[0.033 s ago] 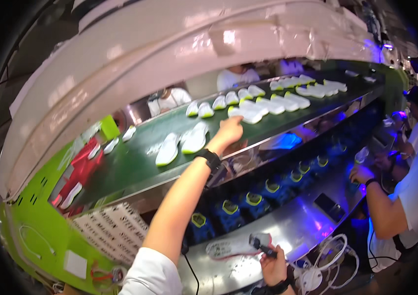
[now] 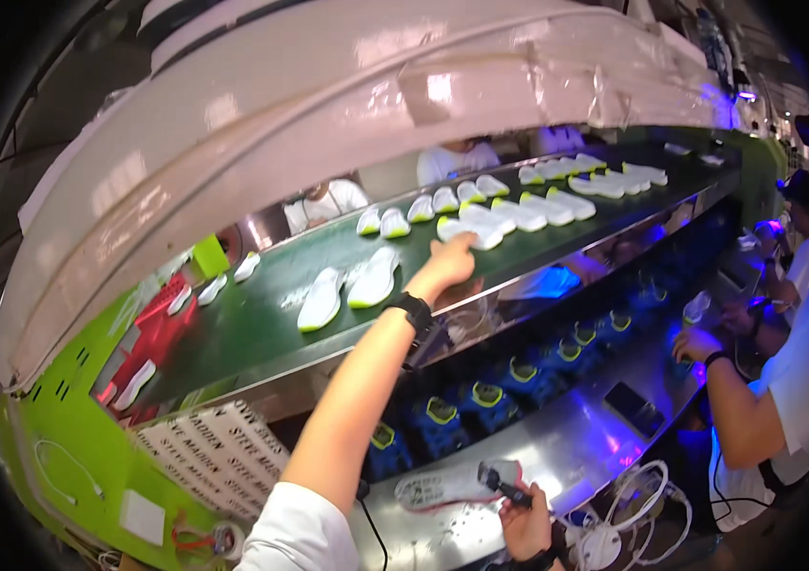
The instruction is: The person repeatedly picks up white shoe insoles from a green conveyor belt and scrubs them with a brush. They handle the insoles one at a time, scrubbing the surface and then placing them back onto the moving belt. The process is continuous and repetitive throughout the video.
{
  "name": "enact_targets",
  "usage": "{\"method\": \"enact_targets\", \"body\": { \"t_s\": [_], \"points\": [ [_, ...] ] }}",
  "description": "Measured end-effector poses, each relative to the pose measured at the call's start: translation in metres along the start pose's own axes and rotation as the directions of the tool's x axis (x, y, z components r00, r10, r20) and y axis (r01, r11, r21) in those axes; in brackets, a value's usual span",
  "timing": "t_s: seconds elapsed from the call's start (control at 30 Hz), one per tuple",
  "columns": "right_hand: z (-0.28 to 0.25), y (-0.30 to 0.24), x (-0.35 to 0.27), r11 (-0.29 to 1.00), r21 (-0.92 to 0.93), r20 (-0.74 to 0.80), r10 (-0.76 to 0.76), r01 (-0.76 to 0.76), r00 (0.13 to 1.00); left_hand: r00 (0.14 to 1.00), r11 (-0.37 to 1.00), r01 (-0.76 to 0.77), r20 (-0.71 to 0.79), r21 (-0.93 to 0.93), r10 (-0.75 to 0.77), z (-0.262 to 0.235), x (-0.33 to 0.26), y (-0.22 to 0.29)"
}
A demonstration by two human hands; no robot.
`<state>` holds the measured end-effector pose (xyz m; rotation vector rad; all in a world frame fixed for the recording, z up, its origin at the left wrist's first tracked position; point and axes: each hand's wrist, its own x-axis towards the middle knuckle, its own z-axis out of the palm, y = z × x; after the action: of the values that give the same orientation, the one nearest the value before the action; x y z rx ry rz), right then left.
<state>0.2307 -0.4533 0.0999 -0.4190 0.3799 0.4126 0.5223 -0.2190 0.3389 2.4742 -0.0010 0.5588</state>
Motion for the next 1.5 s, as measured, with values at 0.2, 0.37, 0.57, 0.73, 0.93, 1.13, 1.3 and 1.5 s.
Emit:
{"method": "enact_targets", "body": {
  "t_s": [0.2, 0.37, 0.57, 0.73, 0.93, 1.13, 1.3, 1.5],
  "points": [
    [-0.016, -0.010, 0.004, 0.995, 0.097, 0.089, 0.000, -0.009, 0.996, 0.990, 0.979, 0.137, -0.001, 0.150, -0.138, 0.009, 0.011, 0.059],
    [0.005, -0.012, -0.001, 0.999, 0.031, -0.006, -0.024, 0.024, 1.000, 0.937, 0.914, 0.332, -0.193, 0.233, -0.291, 0.003, 0.021, 0.005],
    [0.020, -0.002, -0.016, 0.997, -0.062, 0.183, -0.038, 0.050, 0.982, 0.925, 0.737, 0.014, -0.271, -0.676, -0.266, -0.069, -0.088, -0.009],
    [0.023, -0.008, -0.025, 0.976, -0.177, 0.190, -0.095, 0.129, 0.977, 0.968, 0.169, 0.165, 0.127, -0.972, -0.216, -0.085, -0.283, -0.034],
    [0.053, 0.047, -0.073, 0.643, -0.730, 0.388, 0.111, 0.231, 0.915, 0.867, -0.191, 0.252, 0.309, -0.949, -0.390, 0.045, -0.491, -0.108],
    [0.029, 0.082, -0.051, -0.124, -0.329, 0.944, -0.066, 0.936, 0.323, 0.926, -0.725, 0.243, 0.377, -0.644, -0.024, 0.082, -0.503, -0.075],
    [0.049, 0.081, -0.063, 0.085, -0.738, 0.675, 0.115, 0.670, 0.729, 0.903, -0.715, 0.131, 0.380, -0.686, -0.200, 0.070, -0.505, -0.083],
    [0.057, 0.078, -0.088, 0.150, -0.809, 0.585, 0.302, 0.568, 0.753, 0.915, -0.719, -0.008, 0.284, -0.695, -0.285, 0.069, -0.494, -0.084]
  ]
}}
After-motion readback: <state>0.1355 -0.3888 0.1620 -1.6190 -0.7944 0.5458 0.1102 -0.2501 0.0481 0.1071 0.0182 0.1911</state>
